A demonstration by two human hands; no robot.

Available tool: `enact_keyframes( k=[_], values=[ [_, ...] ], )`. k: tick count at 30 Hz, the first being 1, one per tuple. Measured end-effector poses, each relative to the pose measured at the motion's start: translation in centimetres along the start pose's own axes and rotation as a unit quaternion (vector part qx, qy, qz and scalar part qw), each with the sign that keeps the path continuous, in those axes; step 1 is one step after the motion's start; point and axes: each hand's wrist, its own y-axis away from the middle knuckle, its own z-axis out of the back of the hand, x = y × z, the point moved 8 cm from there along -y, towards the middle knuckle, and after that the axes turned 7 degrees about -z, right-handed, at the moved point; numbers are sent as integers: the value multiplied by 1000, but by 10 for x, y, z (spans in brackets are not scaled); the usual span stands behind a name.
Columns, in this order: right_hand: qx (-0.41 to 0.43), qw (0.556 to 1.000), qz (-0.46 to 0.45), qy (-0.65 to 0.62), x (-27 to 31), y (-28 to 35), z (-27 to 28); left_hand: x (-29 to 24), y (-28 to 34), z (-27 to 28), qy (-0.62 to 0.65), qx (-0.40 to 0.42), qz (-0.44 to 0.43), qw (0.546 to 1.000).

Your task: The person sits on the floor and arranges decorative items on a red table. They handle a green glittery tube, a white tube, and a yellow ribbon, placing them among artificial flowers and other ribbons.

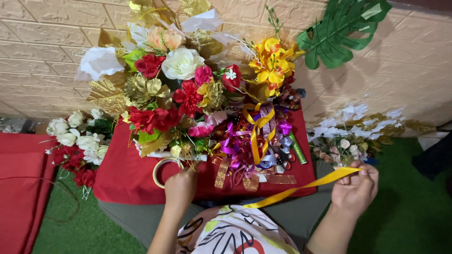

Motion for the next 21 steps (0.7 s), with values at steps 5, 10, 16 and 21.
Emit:
enact_keyframes(
  k=[5, 10, 16, 21],
  values=[
    [-24, 999, 12, 42, -5, -2, 13, 13, -2, -60, -115, 37, -9, 993],
    [-6, 1000, 1, 29, -3, 5, 5, 15, -4, -88, -151, 36, -5, 988],
    [5, 1000, 1, 28, -4, 7, 3, 4, -8, -76, -191, -53, -9, 980],
    [13, 1000, 0, 20, -5, 6, 3, 4, -1, -84, -199, -50, -22, 979]
  ],
)
